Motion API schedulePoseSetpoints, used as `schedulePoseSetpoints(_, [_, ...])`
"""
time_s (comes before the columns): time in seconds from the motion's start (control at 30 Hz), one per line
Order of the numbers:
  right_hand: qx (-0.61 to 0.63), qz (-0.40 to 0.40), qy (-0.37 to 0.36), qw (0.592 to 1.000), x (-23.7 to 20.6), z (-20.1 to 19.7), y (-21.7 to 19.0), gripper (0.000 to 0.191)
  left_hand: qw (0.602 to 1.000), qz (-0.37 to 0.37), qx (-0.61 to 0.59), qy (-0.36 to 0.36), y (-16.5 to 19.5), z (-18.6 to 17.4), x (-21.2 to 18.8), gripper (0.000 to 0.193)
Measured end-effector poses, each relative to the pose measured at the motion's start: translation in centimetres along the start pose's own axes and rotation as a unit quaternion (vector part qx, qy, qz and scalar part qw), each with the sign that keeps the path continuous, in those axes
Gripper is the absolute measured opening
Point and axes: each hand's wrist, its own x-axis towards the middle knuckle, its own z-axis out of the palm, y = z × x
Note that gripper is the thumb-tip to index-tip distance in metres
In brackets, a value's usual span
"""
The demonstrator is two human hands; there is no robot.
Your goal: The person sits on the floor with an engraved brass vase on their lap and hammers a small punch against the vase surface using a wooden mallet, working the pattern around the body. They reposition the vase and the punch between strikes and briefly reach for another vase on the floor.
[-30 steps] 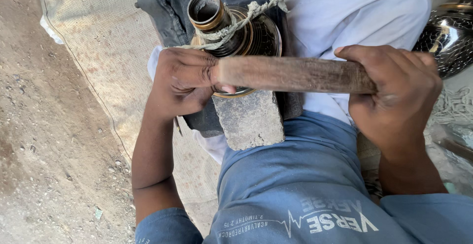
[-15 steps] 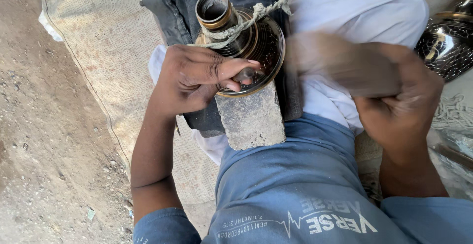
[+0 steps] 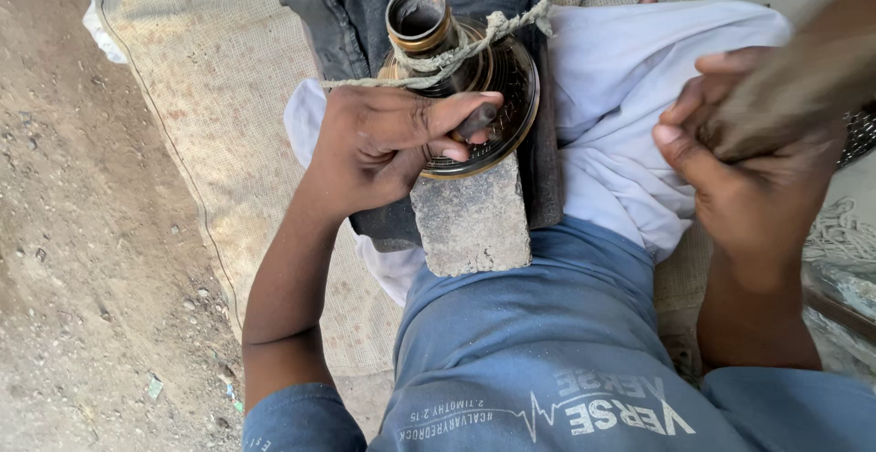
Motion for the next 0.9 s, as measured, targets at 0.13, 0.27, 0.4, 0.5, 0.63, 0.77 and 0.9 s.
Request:
schedulePoseSetpoints(0.13, [-0.393,-0.099,-0.099,0.909,0.7,0.4,-1.7,0.038,1.0,0.017,0.008,0.0,-0.2,0.1,0.2,0.062])
schedulePoseSetpoints(0.27, [-0.073,0.093,-0.019,0.993,0.4,1.0,-2.5,0.031,1.0,0.0,0.011,-0.008,0.0,0.2,0.3,0.061])
schedulePoseSetpoints(0.4, [-0.34,-0.05,-0.079,0.936,0.7,-0.5,-1.5,0.034,0.999,0.006,0.038,0.014,0.8,0.9,0.4,0.065])
schedulePoseSetpoints(0.5, [-0.082,-0.008,-0.019,0.996,0.9,-1.0,-0.4,0.033,0.999,-0.011,0.037,0.029,1.3,1.2,0.5,0.067])
schedulePoseSetpoints(0.63, [-0.181,-0.089,-0.079,0.976,1.2,-1.6,-0.1,0.025,0.999,-0.007,0.022,0.033,1.2,1.2,0.6,0.06])
schedulePoseSetpoints(0.77, [-0.229,-0.116,-0.101,0.961,1.3,-1.7,-0.4,0.03,1.0,-0.004,0.019,0.021,0.7,1.0,0.3,0.058])
schedulePoseSetpoints(0.9, [-0.289,-0.082,-0.096,0.949,1.0,-1.4,-0.4,0.032,0.999,0.011,-0.019,0.023,0.2,0.9,0.1,0.056])
